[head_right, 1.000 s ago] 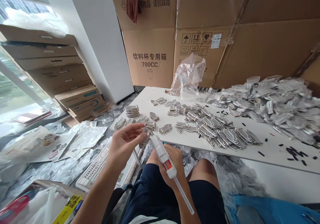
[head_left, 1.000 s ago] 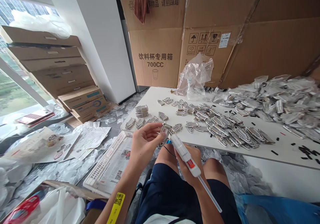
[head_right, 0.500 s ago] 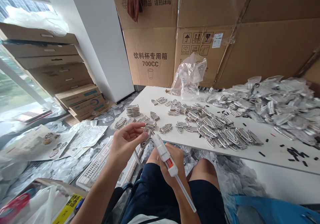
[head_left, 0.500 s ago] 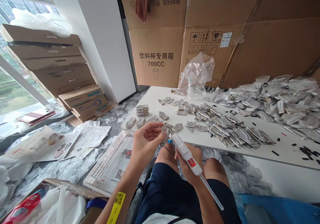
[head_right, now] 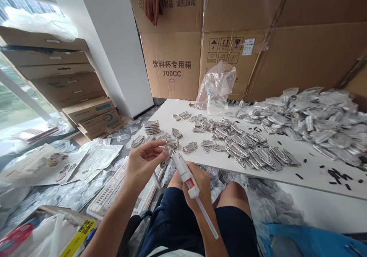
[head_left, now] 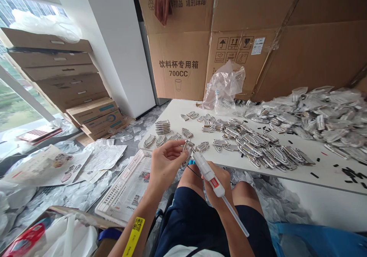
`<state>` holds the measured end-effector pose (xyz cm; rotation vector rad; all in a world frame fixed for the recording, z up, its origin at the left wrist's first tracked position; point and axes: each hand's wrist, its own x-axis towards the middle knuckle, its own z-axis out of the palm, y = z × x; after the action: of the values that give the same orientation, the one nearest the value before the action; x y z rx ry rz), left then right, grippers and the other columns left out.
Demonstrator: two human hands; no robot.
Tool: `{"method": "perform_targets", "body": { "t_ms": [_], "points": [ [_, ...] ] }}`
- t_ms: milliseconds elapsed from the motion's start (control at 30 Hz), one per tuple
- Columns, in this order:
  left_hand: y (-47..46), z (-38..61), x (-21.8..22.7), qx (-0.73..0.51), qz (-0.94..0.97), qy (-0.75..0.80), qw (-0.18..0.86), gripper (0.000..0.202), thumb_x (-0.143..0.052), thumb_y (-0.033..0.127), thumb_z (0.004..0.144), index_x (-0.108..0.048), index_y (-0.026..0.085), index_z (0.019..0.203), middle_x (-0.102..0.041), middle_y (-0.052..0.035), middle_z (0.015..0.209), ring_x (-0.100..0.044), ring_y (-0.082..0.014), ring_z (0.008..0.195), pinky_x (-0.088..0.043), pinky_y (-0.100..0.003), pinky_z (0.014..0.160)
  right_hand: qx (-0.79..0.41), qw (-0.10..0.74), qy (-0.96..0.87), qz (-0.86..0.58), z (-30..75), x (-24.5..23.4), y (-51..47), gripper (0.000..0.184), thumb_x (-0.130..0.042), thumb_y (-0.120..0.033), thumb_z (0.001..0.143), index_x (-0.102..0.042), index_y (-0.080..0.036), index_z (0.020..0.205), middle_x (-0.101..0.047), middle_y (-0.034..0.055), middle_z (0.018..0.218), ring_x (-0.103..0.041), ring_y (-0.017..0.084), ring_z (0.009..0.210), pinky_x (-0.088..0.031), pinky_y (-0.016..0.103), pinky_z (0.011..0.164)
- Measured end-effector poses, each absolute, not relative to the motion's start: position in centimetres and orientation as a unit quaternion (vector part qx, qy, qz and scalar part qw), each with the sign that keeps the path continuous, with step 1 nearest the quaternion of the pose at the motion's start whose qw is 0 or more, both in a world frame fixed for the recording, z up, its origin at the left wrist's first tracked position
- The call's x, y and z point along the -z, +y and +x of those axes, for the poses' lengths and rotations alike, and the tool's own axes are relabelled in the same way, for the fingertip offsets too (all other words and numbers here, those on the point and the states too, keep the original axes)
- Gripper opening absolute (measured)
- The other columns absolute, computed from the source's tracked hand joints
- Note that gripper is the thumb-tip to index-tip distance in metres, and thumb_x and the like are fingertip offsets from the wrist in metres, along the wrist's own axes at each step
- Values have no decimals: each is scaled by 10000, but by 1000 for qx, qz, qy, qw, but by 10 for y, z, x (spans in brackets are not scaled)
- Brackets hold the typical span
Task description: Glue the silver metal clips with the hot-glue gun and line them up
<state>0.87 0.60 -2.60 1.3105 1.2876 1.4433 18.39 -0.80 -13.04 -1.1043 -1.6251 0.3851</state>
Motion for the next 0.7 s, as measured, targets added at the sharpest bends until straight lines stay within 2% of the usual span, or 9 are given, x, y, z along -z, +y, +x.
{"method": "perform_targets", "body": {
  "t_ms": [100,200,300,433,467,533,600,700],
  "points": [
    [9,8,25,-575,507,503,400,284,-899,245,736,-857,158,1003,-807,-39,754,-754,-171,706,-642,-260,688,-126,544,-665,-495,176,142,-3,328,-507,-447,1044,-752,-235,995,-719,50,720,-681,253,627,-523,350,635],
    [11,5,24,-577,500,501,408,289,-909,225,707,-866,158,985,-800,-34,746,-747,-166,695,-636,-256,683,-95,541,-636,-542,167,152,1,345,-499,-457,1031,-759,-234,991,-765,100,776,-727,313,699,-542,382,621],
    [11,2,22,-570,497,500,422,310,-932,236,690,-878,152,983,-801,-44,750,-745,-171,699,-631,-266,695,-87,537,-644,-538,164,152,0,340,-500,-435,1039,-773,-232,1047,-804,101,851,-759,313,749,-568,372,650],
    [9,-5,17,-560,498,507,426,336,-953,290,695,-895,145,993,-803,-67,763,-745,-195,709,-630,-305,709,-60,542,-674,-498,172,145,-7,334,-563,-348,1039,-751,-211,1278,-844,130,1112,-810,312,928,-599,365,779],
    [8,-8,15,-565,496,510,418,340,-958,296,690,-897,147,990,-802,-68,764,-742,-198,705,-626,-311,701,-42,547,-663,-509,176,144,-8,331,-574,-328,1040,-748,-196,1288,-840,148,1126,-811,315,934,-597,369,786],
    [7,-18,13,-582,488,514,399,349,-973,298,677,-898,157,988,-800,-66,767,-732,-197,696,-612,-312,679,-1,566,-607,-558,185,141,-8,284,-579,-347,1056,-777,-176,1164,-833,165,998,-791,308,832,-577,375,742],
    [6,-29,10,-602,470,511,394,363,-990,294,667,-895,172,994,-802,-61,778,-728,-192,710,-598,-300,678,14,594,-522,-612,196,137,-6,353,-575,-464,1076,-778,-197,967,-776,123,780,-723,278,689,-533,378,691],
    [6,-41,7,-619,444,487,427,371,-1009,286,658,-888,186,995,-801,-56,803,-726,-182,756,-585,-279,716,-106,631,-436,-633,207,126,-6,485,-549,-631,1078,-777,-213,1169,-729,63,781,-647,226,672,-493,360,691]
  ]
}}
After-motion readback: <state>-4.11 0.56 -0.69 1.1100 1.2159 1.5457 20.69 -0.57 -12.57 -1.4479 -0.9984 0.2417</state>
